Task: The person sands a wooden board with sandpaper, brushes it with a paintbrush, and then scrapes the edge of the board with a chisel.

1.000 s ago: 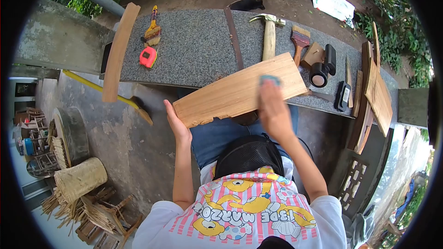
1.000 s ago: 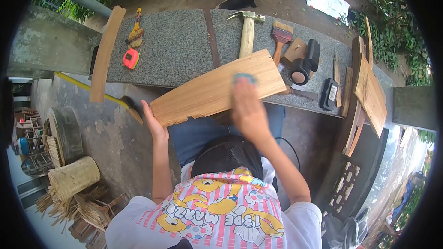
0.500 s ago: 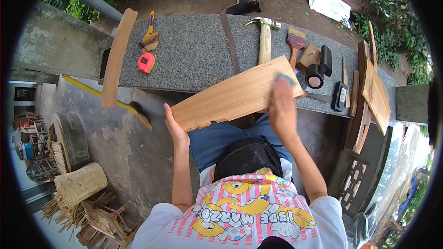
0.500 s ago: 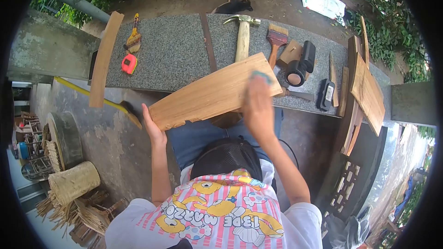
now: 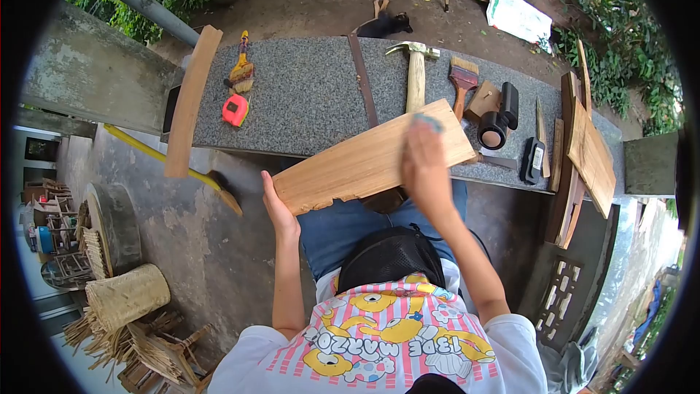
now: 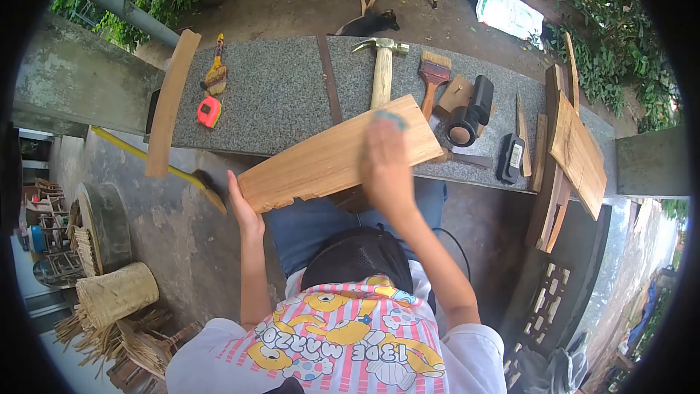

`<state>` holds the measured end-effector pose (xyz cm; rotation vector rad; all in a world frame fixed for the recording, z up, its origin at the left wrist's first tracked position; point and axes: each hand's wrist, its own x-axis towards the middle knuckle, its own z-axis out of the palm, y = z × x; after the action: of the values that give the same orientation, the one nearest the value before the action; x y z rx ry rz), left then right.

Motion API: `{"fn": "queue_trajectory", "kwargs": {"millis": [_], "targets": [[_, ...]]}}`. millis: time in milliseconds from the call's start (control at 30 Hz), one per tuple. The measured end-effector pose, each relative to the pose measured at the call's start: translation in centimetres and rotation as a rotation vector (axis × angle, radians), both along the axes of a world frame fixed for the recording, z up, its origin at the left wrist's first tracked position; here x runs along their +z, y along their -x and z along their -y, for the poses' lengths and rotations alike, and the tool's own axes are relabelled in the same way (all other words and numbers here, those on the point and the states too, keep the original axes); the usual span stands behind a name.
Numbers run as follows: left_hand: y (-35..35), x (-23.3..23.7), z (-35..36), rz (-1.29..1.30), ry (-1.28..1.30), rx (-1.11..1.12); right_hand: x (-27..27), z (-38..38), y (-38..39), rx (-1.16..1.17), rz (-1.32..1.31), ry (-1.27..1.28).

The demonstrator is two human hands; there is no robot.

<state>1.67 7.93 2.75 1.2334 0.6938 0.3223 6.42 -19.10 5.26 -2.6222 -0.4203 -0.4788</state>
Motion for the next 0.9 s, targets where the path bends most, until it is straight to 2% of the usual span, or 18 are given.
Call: {"fn": "queue_trajectory", "kwargs": {"millis": [33,100,167,233,300,367,400,433,500,533,600,633,700,767,833,900], "targets": [[-0.1,0.0,0.0,0.005,-0.002,-0.001,-0.1,-1.5,0.6,0.203,0.012,0.033],[-0.3,0.3,0.1,0.005,0.026,-0.003,1.3,-4.3,2.3,0.544,-0.037,-0.103],[-0.4,0.5,0.0,0.003,0.056,-0.002,1.2,-4.6,2.5,0.597,-0.082,-0.119],[-0.1,0.3,-0.1,0.013,0.033,-0.006,0.5,-1.9,0.5,0.402,0.003,0.003],[0.1,-0.1,-0.1,0.007,0.026,0.0,-0.3,1.3,-2.5,0.023,0.018,0.021],[0.2,-0.3,0.0,0.003,0.019,0.001,-0.7,2.6,-3.6,-0.213,0.091,0.13],[0.1,-0.3,-0.1,0.007,0.028,-0.016,-0.3,2.2,-3.5,-0.2,0.055,0.109],[0.1,-0.3,-0.1,0.008,0.037,-0.033,0.0,1.4,-3.2,-0.085,0.015,0.139],[-0.1,-0.9,-0.3,0.009,0.056,-0.023,-0.3,-1.6,-1.9,0.276,0.008,0.009],[0.0,-1.2,-0.4,0.009,0.076,-0.013,0.0,-1.8,-1.2,0.284,0.006,0.006],[0.2,-1.0,-0.6,0.008,0.051,-0.025,1.6,-2.4,-0.5,0.642,-0.067,-0.144],[0.5,-0.8,-0.7,0.005,0.032,-0.046,2.5,-1.6,-1.0,0.519,-0.063,-0.112],[0.6,-0.5,-0.5,0.01,0.027,-0.049,0.0,1.2,-3.1,0.154,0.009,-0.036],[0.7,-0.6,-0.5,0.013,0.082,-0.06,-0.3,2.9,-4.2,-0.152,0.038,0.09],[0.6,-0.4,-0.4,0.012,0.07,-0.032,-1.3,2.7,-4.0,-0.167,0.044,0.109],[0.7,-0.3,-0.5,0.065,0.083,-0.11,0.2,-0.6,-2.9,0.136,-0.003,0.011]]}}
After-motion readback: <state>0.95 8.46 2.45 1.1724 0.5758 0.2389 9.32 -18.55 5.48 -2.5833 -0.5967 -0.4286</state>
